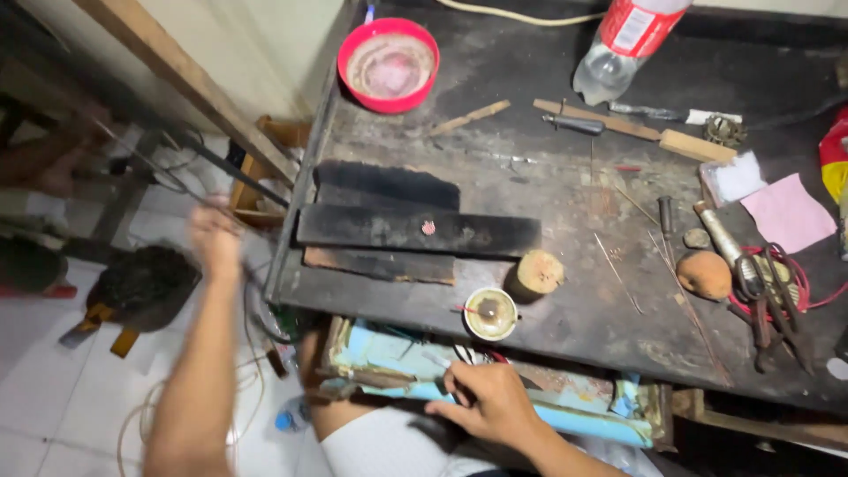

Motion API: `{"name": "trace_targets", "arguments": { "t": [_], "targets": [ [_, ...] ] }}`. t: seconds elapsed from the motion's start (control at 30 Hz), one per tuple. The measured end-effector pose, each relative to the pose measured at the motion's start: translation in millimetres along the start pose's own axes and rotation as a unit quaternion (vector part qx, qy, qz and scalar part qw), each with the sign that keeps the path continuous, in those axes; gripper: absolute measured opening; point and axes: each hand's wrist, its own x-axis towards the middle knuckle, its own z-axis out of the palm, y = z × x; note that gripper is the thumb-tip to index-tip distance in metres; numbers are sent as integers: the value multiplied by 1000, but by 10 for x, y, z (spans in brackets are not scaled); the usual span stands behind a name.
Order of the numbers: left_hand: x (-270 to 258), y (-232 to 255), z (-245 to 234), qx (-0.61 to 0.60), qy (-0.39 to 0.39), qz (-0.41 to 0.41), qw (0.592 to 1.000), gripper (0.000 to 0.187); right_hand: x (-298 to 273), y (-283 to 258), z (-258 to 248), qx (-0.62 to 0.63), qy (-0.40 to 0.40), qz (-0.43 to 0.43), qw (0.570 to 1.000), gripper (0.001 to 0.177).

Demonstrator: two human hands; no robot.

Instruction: Assembling and soldering small jewelry components using a hand torch and pliers on a workshop bench.

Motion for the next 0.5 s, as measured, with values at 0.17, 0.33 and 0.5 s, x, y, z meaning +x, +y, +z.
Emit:
{"name": "trace_targets", "arguments": {
  "t": [0.17, 0.33, 0.5],
  "targets": [
    [-1211, 2183, -229, 39, 53, 41, 997, 23, -23, -33, -52, 84, 12, -68, 994, 12],
    [-2724, 2785, 235, -134, 74, -86, 985, 14, -103, -3, 32, 232, 5, -103, 967, 36],
    [-3741, 2698, 1014, -162, -102, -98, 977, 15, -95, -343, 368, 294, -176, -19, 939, 74]
  ]
}}
